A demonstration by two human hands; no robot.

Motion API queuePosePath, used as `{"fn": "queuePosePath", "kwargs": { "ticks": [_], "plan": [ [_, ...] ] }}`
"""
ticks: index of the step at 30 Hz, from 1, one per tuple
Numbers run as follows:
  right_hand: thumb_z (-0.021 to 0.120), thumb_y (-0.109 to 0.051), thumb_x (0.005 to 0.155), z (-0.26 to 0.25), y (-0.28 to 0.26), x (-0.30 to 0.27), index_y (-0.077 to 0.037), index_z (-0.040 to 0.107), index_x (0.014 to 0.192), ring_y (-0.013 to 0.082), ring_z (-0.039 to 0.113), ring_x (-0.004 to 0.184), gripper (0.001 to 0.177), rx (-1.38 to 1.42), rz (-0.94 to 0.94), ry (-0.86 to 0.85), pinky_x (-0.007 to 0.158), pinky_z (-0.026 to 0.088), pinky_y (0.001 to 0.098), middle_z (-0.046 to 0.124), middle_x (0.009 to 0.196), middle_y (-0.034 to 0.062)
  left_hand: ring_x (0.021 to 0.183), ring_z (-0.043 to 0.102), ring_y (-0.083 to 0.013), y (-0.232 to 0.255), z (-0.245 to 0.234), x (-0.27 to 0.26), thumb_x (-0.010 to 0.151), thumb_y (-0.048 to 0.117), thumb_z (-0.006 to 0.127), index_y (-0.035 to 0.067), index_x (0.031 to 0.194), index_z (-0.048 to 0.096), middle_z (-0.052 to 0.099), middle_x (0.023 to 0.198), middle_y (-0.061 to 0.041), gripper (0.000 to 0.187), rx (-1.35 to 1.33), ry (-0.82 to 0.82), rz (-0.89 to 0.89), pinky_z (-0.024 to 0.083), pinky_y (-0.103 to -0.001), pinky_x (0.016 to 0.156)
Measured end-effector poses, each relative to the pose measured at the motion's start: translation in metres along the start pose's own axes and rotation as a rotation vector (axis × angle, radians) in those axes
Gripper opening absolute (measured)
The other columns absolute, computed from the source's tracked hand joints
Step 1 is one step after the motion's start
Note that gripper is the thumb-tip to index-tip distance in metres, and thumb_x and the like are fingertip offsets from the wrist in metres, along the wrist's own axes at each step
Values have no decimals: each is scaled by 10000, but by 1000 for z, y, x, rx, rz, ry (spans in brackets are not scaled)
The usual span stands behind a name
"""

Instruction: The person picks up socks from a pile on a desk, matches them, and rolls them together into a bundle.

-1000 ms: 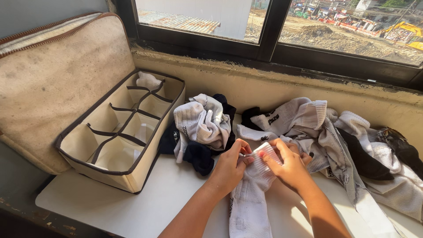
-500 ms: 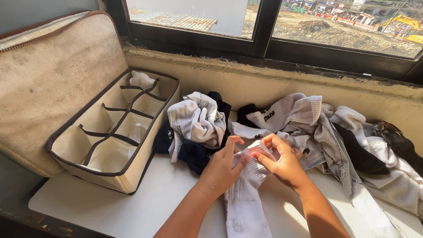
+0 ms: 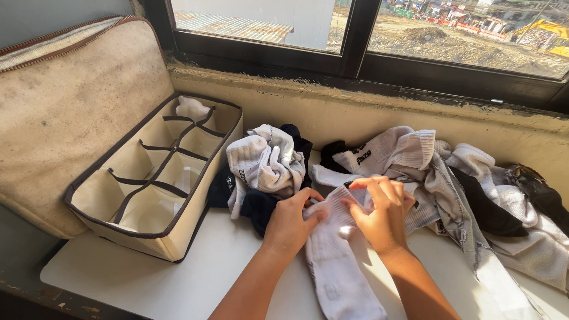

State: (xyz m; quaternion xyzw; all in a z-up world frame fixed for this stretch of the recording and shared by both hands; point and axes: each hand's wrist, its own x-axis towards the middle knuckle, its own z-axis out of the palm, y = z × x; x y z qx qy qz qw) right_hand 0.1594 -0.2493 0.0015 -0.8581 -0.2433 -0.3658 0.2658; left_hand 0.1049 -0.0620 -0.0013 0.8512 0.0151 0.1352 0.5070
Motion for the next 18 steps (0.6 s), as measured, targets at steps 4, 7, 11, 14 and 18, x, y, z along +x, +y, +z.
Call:
{"fn": "queuePosePath", "kwargs": {
  "ticks": [4, 7, 11, 14, 18],
  "plan": [
    [772, -190, 800, -15, -7, 5, -180, 691, 935, 209, 609, 877, 158, 212, -98, -44, 874, 416, 349, 667, 833, -15, 820, 725, -308, -2, 2, -1, 787, 219, 796, 114, 1025, 680, 754, 906, -135, 285, 17, 118, 154, 548, -392, 723],
    [789, -217, 742, -24, -14, 6, -184, 736, 874, 165, 668, 731, 146, 316, -130, -463, 774, 477, 330, 716, 798, -33, 812, 691, -346, 2, -1, 0, 857, 301, 764, 112, 1047, 663, 720, 905, -148, 287, 69, 101, 116, 524, -430, 703],
    [799, -306, 765, -31, -22, 6, -167, 770, 867, 195, 647, 742, 175, 233, -20, -561, 711, 515, 339, 690, 805, -3, 828, 691, -341, 6, -5, -2, 915, 400, 705, 109, 1013, 646, 715, 892, -130, 312, 172, 60, 35, 517, -443, 685],
    [830, -404, 713, -35, -18, 10, -171, 796, 852, 191, 684, 755, 273, 262, 14, -678, 731, 533, 345, 686, 778, 3, 820, 697, -330, 7, -9, -4, 904, 489, 686, 107, 966, 673, 724, 876, -117, 388, 238, -20, -1, 527, -439, 698],
    [826, -411, 714, -37, -13, 10, -125, 785, 793, 216, 649, 853, 299, 258, -55, -717, 782, 515, 347, 697, 831, 15, 867, 690, -330, 5, -9, -4, 908, 508, 657, 166, 1010, 756, 719, 910, -113, 371, 289, -81, 49, 525, -455, 742]
  ]
}}
